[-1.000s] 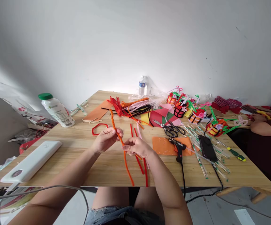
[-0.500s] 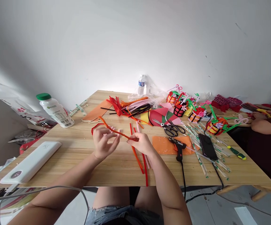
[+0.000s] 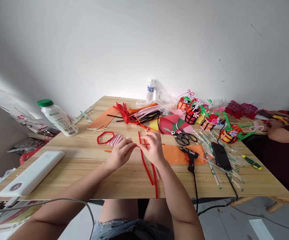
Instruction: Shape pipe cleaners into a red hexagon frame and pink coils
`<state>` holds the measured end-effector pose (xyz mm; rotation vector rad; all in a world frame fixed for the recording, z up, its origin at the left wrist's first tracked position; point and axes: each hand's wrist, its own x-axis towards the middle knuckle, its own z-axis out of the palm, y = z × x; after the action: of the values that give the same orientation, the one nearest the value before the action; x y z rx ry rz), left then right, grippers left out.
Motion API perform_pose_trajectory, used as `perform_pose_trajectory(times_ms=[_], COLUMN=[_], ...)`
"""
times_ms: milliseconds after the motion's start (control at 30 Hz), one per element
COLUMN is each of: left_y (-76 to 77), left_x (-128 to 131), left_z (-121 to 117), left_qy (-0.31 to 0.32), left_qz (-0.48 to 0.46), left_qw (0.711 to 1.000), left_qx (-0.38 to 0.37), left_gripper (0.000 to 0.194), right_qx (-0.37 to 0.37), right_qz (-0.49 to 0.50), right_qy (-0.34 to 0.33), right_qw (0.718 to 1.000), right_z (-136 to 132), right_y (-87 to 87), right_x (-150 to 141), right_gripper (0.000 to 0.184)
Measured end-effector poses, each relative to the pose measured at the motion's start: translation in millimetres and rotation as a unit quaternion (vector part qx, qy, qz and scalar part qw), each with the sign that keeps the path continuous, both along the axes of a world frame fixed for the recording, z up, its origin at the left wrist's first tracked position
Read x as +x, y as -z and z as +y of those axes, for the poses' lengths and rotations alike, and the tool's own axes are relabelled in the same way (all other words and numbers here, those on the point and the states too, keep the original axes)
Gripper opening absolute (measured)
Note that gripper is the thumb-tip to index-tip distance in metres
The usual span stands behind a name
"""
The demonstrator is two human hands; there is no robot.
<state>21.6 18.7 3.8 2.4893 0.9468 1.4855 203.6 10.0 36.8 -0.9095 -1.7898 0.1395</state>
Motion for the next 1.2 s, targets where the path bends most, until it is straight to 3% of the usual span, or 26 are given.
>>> perform_pose_trajectory(times_ms=[100,200,300,400,500,600,733,833,900,967,1033,1067,1133,1200], left_y=[0.1,2.4,5.1,6.3,6.1,6.4,8.8,9.3,6.6,0.9,-7.0,-11.1,-18.3,-22.3], left_x=[2.5,4.0,3.7,3.3,3.9,4.5,4.2,4.5,5.2,5.3,3.9,2.7,-0.2,-2.2], left_z=[-1.3,0.4,2.7,3.1,1.5,0.2,0.5,-0.6,-2.6,-4.8,-5.8,-5.5,-4.0,-2.1], left_qy=[-0.020,-0.025,-0.015,0.004,0.027,0.022,-0.007,-0.019,-0.016,0.013,0.081,0.132,0.235,0.303], left_qz=[-0.033,-0.055,-0.055,-0.047,-0.029,-0.010,0.027,0.038,0.017,-0.034,-0.112,-0.155,-0.218,-0.242], left_qw=[0.999,0.998,0.998,0.999,0.999,1.000,0.999,0.998,1.000,0.992,0.943,0.890,0.756,0.655], left_qx=[-0.012,-0.020,-0.020,-0.008,-0.010,-0.008,0.035,0.038,-0.010,-0.121,-0.303,-0.408,-0.570,-0.649], left_gripper=[0.018,0.017,0.016,0.016,0.017,0.016,0.015,0.015,0.014,0.014,0.019,0.023,0.029,0.034], right_qx=[0.104,0.106,0.027,-0.112,-0.265,-0.356,-0.433,-0.456,-0.462,-0.456,-0.427,-0.403,-0.348,-0.307], right_qz=[-0.015,-0.064,-0.057,0.028,0.120,0.180,0.231,0.244,0.251,0.253,0.244,0.239,0.235,0.237], right_qy=[0.072,0.046,0.014,-0.047,-0.126,-0.138,-0.152,-0.182,-0.195,-0.198,-0.204,-0.215,-0.246,-0.259], right_qw=[0.992,0.991,0.998,0.992,0.948,0.907,0.858,0.836,0.828,0.830,0.846,0.857,0.874,0.885], right_z=[-3.0,-3.2,1.1,4.8,4.3,2.0,0.5,1.0,2.0,3.1,3.3,2.9,1.1,-1.0], right_y=[1.7,4.9,8.3,12.5,15.0,12.6,5.6,4.0,5.9,9.0,11.5,12.1,11.7,10.0], right_x=[4.5,4.4,-1.9,-8.3,-11.0,-11.8,-11.3,-9.7,-8.8,-9.1,-10.9,-12.2,-15.0,-17.0], right_gripper=[0.003,0.007,0.006,0.015,0.022,0.026,0.031,0.033,0.032,0.032,0.030,0.028,0.024,0.021])
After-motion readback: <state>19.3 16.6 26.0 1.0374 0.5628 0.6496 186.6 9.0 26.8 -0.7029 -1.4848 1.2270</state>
